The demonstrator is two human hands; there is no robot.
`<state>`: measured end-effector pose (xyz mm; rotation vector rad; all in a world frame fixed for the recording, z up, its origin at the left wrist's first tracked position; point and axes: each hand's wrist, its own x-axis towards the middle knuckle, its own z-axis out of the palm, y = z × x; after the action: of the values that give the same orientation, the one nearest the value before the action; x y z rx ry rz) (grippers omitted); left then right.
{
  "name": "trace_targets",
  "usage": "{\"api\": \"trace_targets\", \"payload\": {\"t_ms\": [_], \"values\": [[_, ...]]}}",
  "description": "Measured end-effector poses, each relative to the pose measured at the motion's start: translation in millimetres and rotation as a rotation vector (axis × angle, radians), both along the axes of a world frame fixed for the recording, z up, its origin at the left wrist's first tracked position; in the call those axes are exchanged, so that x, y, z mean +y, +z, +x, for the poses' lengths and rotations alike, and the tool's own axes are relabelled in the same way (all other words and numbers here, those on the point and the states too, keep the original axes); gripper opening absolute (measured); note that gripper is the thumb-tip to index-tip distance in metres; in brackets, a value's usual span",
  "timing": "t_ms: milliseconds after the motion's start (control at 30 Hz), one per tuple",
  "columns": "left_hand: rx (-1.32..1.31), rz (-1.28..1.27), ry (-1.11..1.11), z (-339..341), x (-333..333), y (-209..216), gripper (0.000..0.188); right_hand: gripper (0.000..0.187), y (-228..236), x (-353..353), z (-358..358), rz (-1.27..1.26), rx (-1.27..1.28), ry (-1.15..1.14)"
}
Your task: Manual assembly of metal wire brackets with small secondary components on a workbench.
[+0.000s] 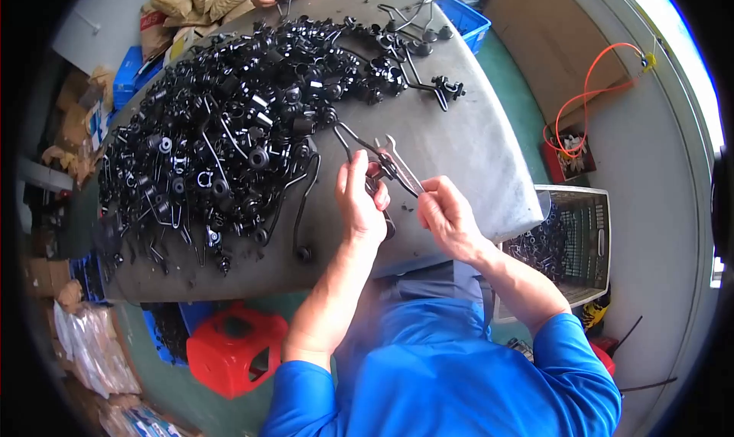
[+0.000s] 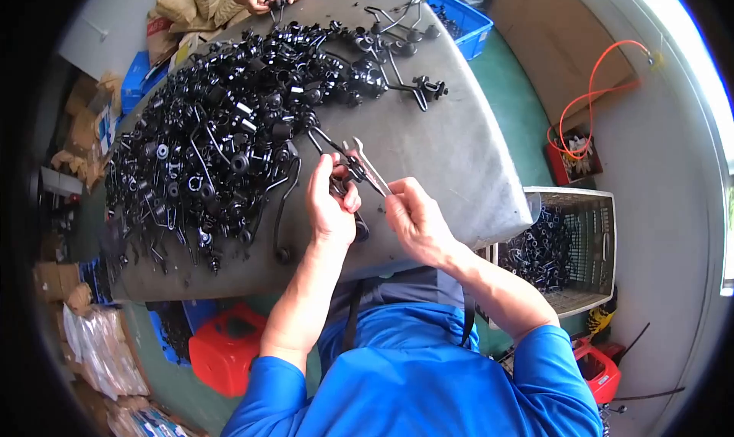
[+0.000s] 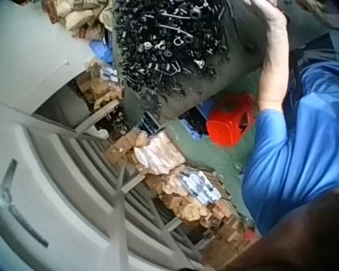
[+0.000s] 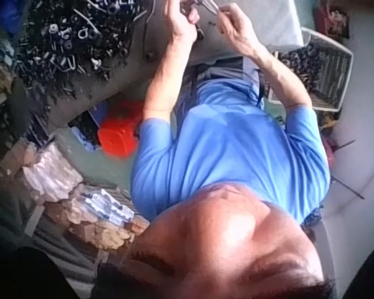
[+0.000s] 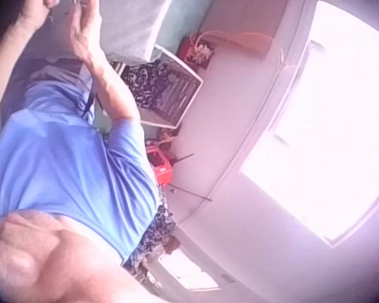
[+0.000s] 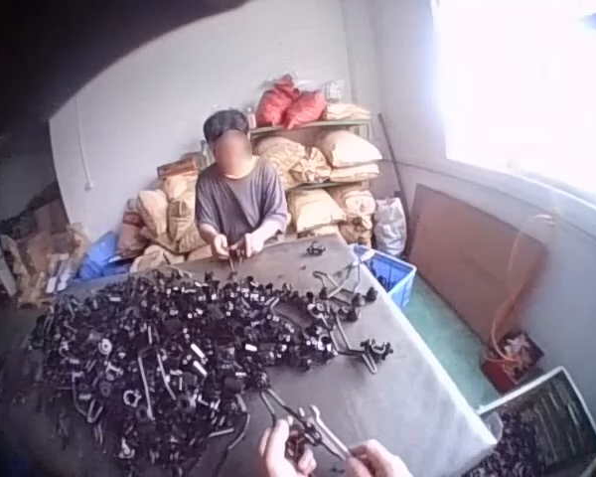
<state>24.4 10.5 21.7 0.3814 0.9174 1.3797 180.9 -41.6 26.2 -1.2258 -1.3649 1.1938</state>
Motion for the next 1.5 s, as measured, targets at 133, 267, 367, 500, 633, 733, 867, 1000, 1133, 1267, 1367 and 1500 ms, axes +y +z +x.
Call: {"api": "trace_targets", "payload": {"t_ms": [133, 267, 367, 500, 633, 733, 867, 1000, 1133, 1267, 1367, 1500], "values": [[-0.061, -0.028, 0.046, 3, 0, -1, 0.031, 0.010, 1, 5, -1, 0.131, -0.028, -0.095], [-0.057, -0.039, 0.059, 1, 4, -4, 0.030, 0.013, -4, 1, -1, 0.254, -0.169, -0.075], [-0.081, -0.010, 0.065, -5, 1, 0, 0.029, 0.015, -15, -4, 15, 0.360, -0.220, -0.281], [-0.084, -0.032, 0.112, -4, 5, 3, 0.028, 0.024, -21, -8, 13, 0.586, -0.562, -0.155], [-0.035, 0.017, 0.092, 4, 4, 4, 0.028, 0.025, -25, -10, 9, 0.595, -0.603, -0.118], [0.196, 0.114, 0.111, 4, 0, 3, 0.039, 0.024, -18, -9, 11, 0.575, -0.585, -0.103], [0.621, 0.617, 0.102, 12, -7, 4, 0.044, 0.021, 45, -4, 27, 0.697, -0.514, -0.098], [1.033, 0.922, -0.029, 7, -27, -1, 0.052, 0.015, 99, 27, 24, 0.798, -0.547, -0.155], [1.162, 1.159, -0.015, 14, -35, -12, 0.056, 0.008, 71, 85, -1, 0.482, -0.406, -0.214], [1.195, 1.312, -0.089, 4, -45, -21, 0.058, 0.021, 10, 108, -17, 0.204, -0.729, -0.027], [1.256, 1.340, -0.244, -4, -60, -32, 0.052, 0.024, -7, 96, -17, 0.102, -0.812, 0.037], [1.201, 1.258, -0.222, -10, -63, -26, 0.052, 0.026, -21, 115, 28, -0.125, -0.503, -0.030]]}}
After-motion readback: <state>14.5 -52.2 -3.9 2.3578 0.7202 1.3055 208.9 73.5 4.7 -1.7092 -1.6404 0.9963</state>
